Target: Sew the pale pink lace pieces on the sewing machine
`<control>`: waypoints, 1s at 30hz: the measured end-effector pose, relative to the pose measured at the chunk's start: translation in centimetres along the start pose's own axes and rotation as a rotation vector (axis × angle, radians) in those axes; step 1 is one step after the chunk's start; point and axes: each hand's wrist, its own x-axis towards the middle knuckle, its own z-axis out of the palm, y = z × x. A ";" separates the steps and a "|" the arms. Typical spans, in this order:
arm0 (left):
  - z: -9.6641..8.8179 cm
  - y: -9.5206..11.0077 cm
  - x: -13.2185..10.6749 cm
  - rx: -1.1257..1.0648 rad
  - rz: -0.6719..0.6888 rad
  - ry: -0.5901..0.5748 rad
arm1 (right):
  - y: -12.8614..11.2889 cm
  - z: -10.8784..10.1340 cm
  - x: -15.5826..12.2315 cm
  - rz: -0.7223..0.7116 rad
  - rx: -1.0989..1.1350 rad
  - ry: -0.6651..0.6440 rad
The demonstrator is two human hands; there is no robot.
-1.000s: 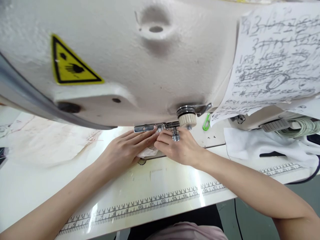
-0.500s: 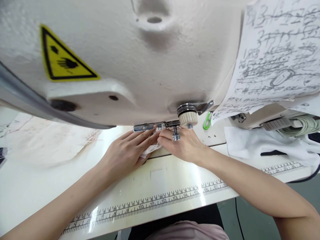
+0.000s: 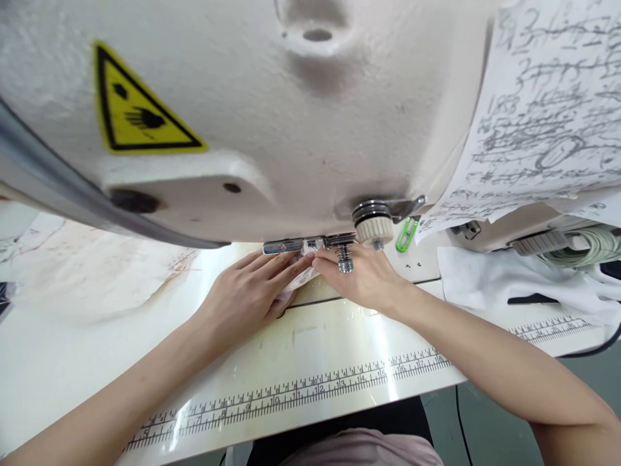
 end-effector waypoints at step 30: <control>-0.3 -1.7 -0.5 -0.076 0.138 0.073 | -0.7 0.6 -0.4 -0.354 -0.264 -0.011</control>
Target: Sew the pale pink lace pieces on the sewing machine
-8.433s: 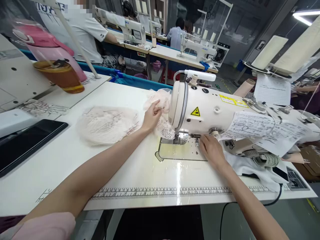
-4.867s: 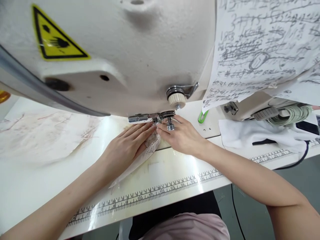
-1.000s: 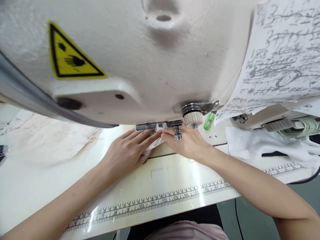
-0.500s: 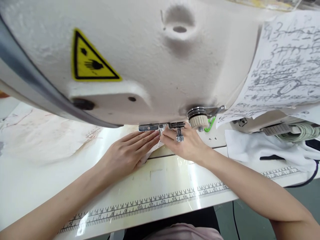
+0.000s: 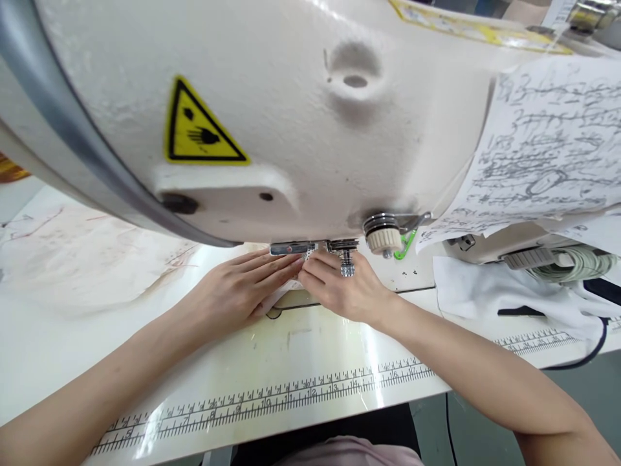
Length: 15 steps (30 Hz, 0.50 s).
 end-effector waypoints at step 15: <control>0.5 1.5 0.2 0.154 -0.080 0.029 | 0.4 0.0 -0.1 -0.003 0.010 0.005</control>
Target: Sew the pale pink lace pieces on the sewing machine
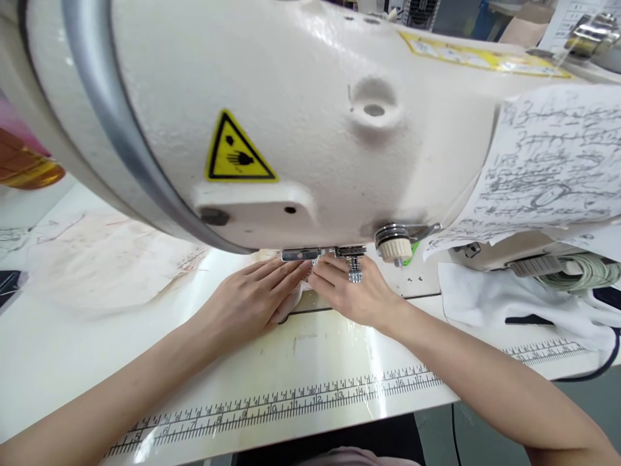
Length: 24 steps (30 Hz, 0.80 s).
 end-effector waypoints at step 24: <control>-0.5 1.1 -0.2 0.020 -0.052 -0.090 | 0.8 -0.8 0.3 0.003 -0.137 0.095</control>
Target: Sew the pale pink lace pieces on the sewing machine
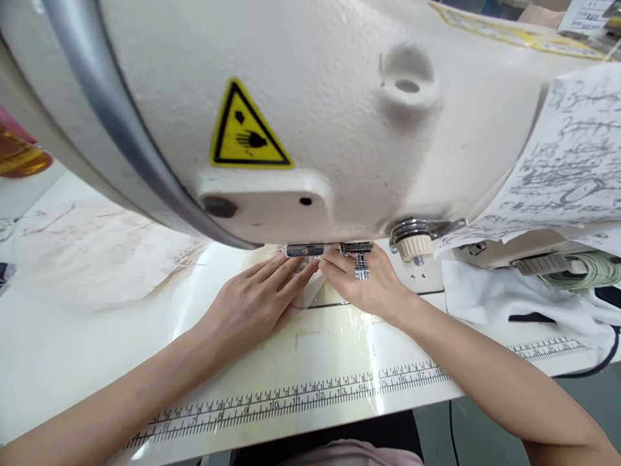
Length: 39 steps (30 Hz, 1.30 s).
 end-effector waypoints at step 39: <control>-0.2 -1.3 0.4 -0.105 0.069 0.022 | -0.2 0.7 -0.7 0.019 0.105 -0.164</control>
